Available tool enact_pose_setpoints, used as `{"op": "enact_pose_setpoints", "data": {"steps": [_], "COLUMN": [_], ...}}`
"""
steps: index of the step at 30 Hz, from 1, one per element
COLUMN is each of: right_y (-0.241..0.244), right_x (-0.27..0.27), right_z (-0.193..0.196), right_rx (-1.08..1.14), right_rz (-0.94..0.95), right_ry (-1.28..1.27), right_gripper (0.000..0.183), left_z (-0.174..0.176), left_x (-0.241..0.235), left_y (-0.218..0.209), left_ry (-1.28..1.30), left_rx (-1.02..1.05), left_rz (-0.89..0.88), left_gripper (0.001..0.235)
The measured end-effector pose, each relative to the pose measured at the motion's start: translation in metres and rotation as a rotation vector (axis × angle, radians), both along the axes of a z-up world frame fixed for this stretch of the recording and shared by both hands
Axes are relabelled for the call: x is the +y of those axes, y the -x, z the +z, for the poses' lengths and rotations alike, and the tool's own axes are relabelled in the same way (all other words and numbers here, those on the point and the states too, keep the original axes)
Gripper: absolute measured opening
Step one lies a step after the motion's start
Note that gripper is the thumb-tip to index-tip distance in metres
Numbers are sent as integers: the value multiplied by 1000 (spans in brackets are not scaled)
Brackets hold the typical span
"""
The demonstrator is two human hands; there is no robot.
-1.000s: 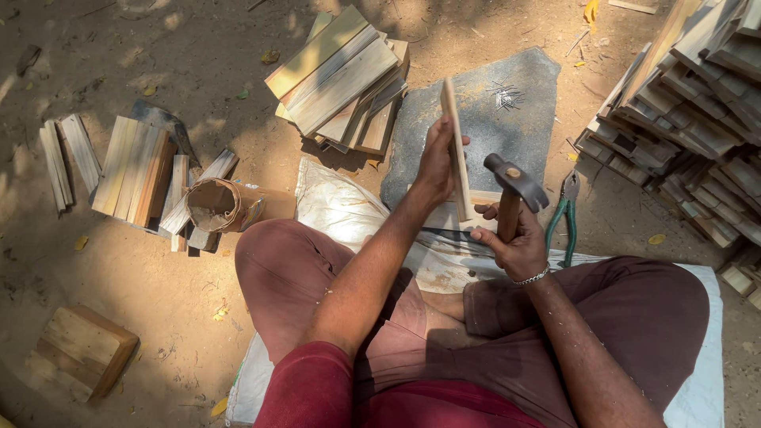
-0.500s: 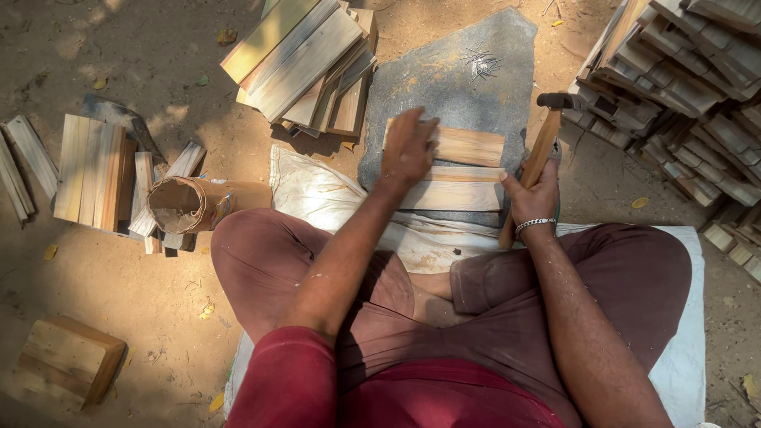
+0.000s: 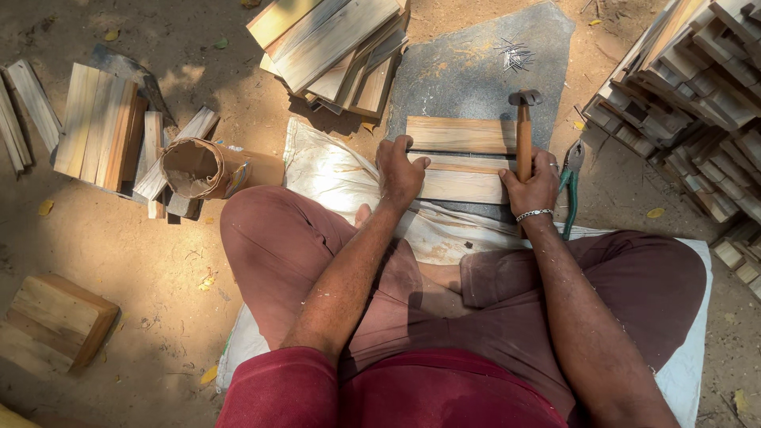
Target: The person sits on the ground and assembles small wooden boxes by nailing thin planks together using a hammer and nails. They repeatedly pick up planks, align them, hammer nails, and stack the finished boxes.
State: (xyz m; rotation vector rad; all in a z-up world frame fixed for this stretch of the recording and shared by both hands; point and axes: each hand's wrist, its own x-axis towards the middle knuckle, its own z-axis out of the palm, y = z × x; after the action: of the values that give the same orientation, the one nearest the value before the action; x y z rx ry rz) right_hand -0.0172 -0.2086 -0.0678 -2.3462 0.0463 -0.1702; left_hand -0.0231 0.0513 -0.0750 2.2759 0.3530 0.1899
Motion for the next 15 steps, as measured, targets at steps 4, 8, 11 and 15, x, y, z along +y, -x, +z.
{"op": "enact_pose_setpoints", "data": {"steps": [4,8,11,15], "right_y": [-1,0,-1,1], "right_x": [-3,-6,-7,-5], "right_z": [-4,-8,-8,-6], "right_rx": [64,43,62,44], "right_rz": [-14,-30,-41,-26], "right_ry": [19,20,18,50], "right_gripper": [48,48,48,49], "left_z": [5,1,-3,-7], "left_x": [5,5,5,3], "left_y": [-5,-4,-3,-1], "left_ry": [37,6,24,28], "left_rx": [100,60,38,44], "left_rz": [-45,-65,-43,-29], "left_gripper": [43,42,42,39]}}
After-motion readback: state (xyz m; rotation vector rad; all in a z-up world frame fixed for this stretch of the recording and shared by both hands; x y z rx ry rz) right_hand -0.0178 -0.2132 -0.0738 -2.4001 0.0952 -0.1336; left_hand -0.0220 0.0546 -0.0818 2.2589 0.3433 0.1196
